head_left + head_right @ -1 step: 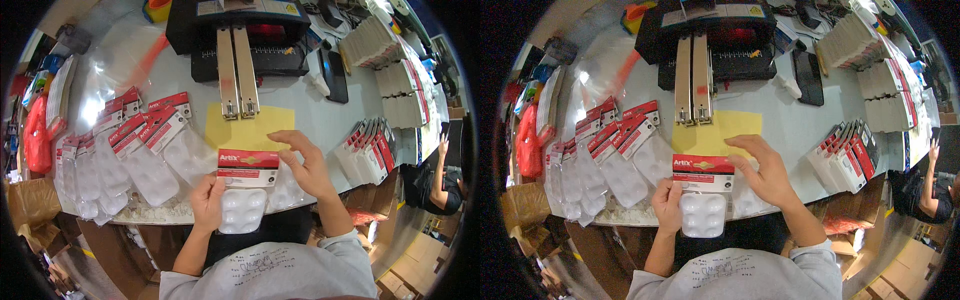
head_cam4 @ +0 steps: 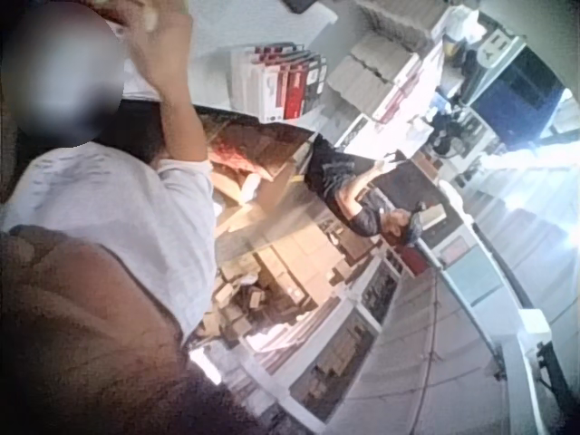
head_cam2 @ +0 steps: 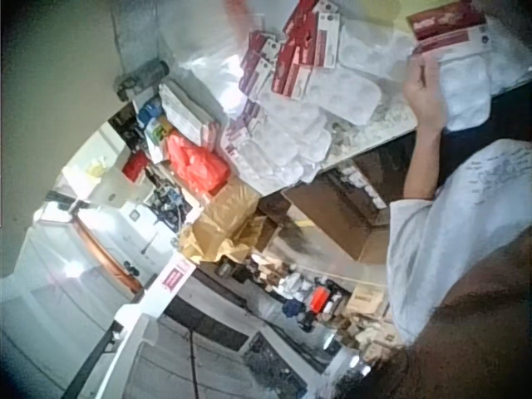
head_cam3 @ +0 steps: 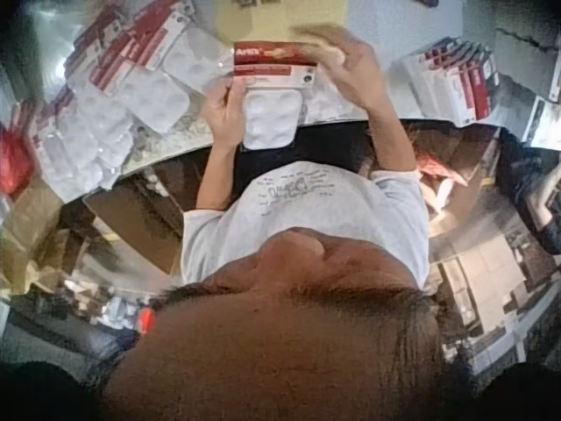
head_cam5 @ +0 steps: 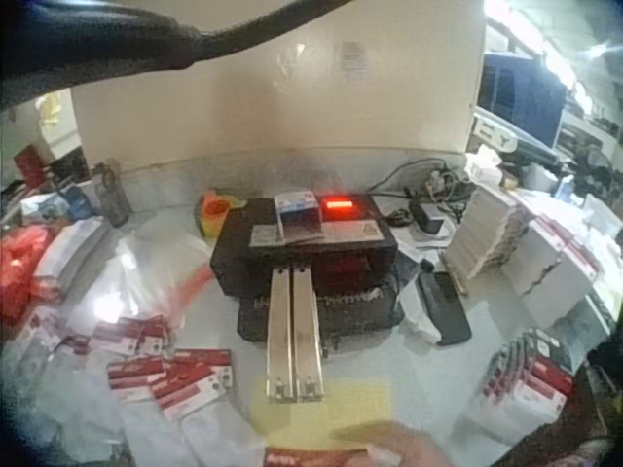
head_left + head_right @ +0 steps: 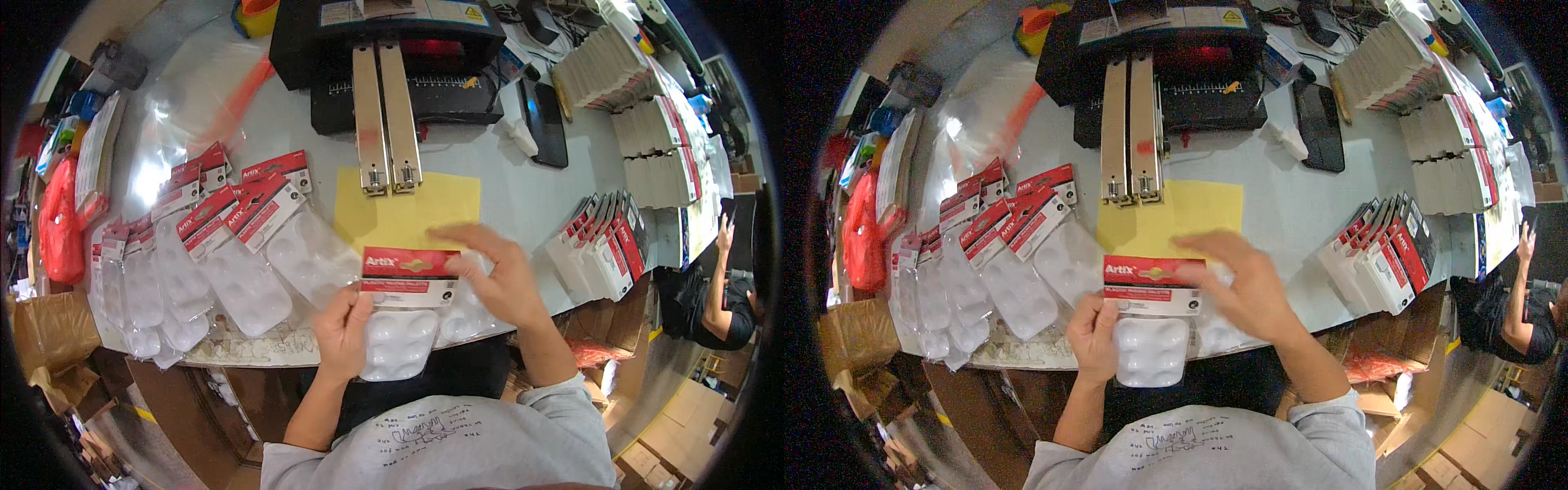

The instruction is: The person repeatedly places white plastic mixing palettes into clear plastic bags, then inserts a red and white Artix label into each bag. They seal the bags using a heat-sealing machine and stack the finished packages on the table. The process is repeated for multiple units throughout the clip.

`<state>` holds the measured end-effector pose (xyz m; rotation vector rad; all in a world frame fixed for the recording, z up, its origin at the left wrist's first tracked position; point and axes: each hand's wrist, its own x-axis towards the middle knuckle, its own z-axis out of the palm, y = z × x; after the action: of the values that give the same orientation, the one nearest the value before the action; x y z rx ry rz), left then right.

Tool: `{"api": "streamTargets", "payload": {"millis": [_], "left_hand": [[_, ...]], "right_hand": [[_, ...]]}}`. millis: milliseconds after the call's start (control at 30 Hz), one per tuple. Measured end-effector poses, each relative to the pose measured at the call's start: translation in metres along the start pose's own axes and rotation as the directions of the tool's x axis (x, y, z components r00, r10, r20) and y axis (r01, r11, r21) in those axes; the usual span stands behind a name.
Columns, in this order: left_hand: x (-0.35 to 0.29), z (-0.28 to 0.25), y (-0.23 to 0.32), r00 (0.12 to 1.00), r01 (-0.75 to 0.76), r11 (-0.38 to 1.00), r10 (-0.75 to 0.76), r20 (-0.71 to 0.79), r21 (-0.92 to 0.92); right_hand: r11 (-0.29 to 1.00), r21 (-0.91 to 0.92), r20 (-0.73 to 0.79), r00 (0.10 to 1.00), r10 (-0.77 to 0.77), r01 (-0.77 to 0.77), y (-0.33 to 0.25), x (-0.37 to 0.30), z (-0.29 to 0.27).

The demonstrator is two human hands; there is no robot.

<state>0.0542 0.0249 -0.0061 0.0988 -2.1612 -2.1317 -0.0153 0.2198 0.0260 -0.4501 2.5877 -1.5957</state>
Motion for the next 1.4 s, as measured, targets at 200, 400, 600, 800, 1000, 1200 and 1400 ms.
{"api": "streamTargets", "payload": {"millis": [200, 400, 600, 800, 1000, 1200, 1400], "left_hand": [[-0.005, 0.008, -0.002, 0.997, -0.043, 0.995, 0.036, 0.075, 0.092], [-0.003, 0.006, 0.006, 0.994, 0.106, 0.974, -0.103, -0.027, 0.202], [0.004, 0.006, -0.001, 0.945, 0.228, 0.972, -0.234, -0.231, -0.051], [0.006, 0.009, -0.001, 0.951, 0.201, 0.979, -0.191, -0.241, 0.017], [0.006, 0.009, 0.003, 0.952, 0.196, 0.973, -0.158, -0.262, 0.126], [0.026, 0.012, 0.009, 0.956, 0.189, 0.951, -0.122, -0.268, 0.244], [0.067, 0.01, -0.02, 0.956, 0.185, 0.977, -0.154, -0.252, 0.107]], "right_hand": [[0.89, 0.256, 0.155, 0.924, 0.349, -0.378, -0.02, -0.005, 0.002], [0.949, 0.246, -0.083, 0.971, 0.224, -0.198, -0.009, 0.0, 0.007], [0.817, 0.212, 0.247, 0.838, 0.487, -0.537, 0.002, -0.016, -0.005], [0.817, 0.227, 0.244, 0.843, 0.48, -0.53, 0.005, -0.02, -0.001], [0.764, 0.274, 0.263, 0.81, 0.525, -0.584, -0.007, -0.018, -0.002], [0.632, 0.483, 0.349, 0.795, 0.496, -0.606, 0.007, 0.001, 0.005], [0.512, 0.683, 0.231, 0.818, 0.527, -0.522, 0.026, 0.028, 0.024]]}}
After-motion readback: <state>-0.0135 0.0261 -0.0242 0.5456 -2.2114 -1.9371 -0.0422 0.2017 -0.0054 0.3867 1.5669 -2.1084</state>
